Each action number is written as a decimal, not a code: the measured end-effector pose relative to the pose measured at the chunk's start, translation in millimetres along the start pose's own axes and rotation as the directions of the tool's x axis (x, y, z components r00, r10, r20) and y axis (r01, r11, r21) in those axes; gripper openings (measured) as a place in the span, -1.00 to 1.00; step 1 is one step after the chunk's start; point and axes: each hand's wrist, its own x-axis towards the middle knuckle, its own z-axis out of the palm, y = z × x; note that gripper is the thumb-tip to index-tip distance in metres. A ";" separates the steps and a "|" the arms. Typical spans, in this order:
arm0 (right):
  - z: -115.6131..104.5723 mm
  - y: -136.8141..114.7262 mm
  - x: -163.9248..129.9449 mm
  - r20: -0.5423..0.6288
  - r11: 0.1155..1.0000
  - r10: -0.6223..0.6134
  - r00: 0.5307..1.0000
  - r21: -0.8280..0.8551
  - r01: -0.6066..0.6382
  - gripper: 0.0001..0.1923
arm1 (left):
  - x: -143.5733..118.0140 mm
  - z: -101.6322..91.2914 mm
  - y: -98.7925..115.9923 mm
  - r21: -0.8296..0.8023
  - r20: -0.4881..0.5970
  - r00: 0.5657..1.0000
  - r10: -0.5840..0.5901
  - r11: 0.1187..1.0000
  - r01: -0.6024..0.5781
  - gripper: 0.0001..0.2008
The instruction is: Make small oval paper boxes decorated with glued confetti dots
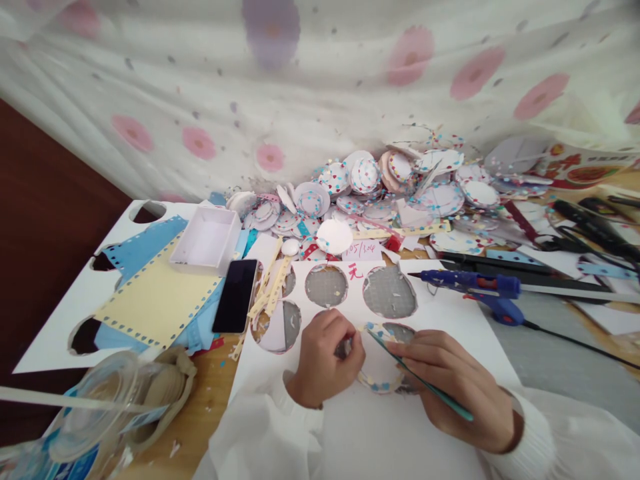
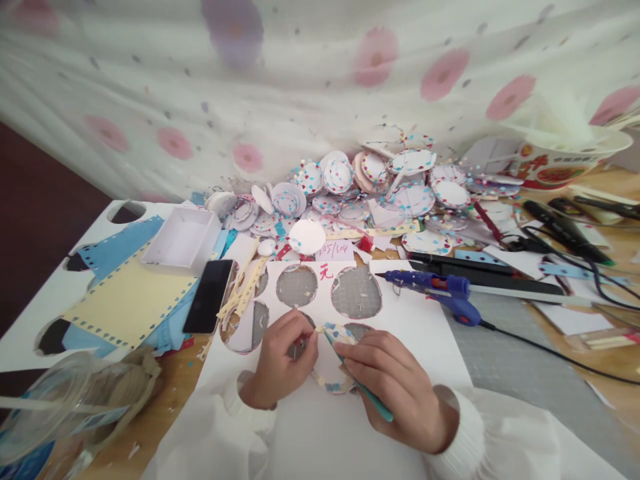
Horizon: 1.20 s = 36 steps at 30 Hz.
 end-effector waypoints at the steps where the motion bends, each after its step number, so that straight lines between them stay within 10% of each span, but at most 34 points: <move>1: -1.0 0.0 0.6 0.010 1.000 -0.001 1.000 0.001 0.001 -0.54 | 0.0 0.0 -0.1 0.001 -0.001 1.000 0.000 1.000 0.000 -0.81; 21: 4.1 3.2 -6.6 0.056 0.997 -0.082 0.995 -0.001 0.082 -0.58 | 0.6 0.7 -0.1 0.036 -0.005 0.999 -0.040 0.999 0.040 -0.81; 36: 2.2 1.1 0.2 -0.206 0.995 0.082 0.975 -0.035 -0.091 -0.71 | 0.3 2.0 -2.0 0.015 -0.031 0.998 -0.063 0.998 0.064 -0.81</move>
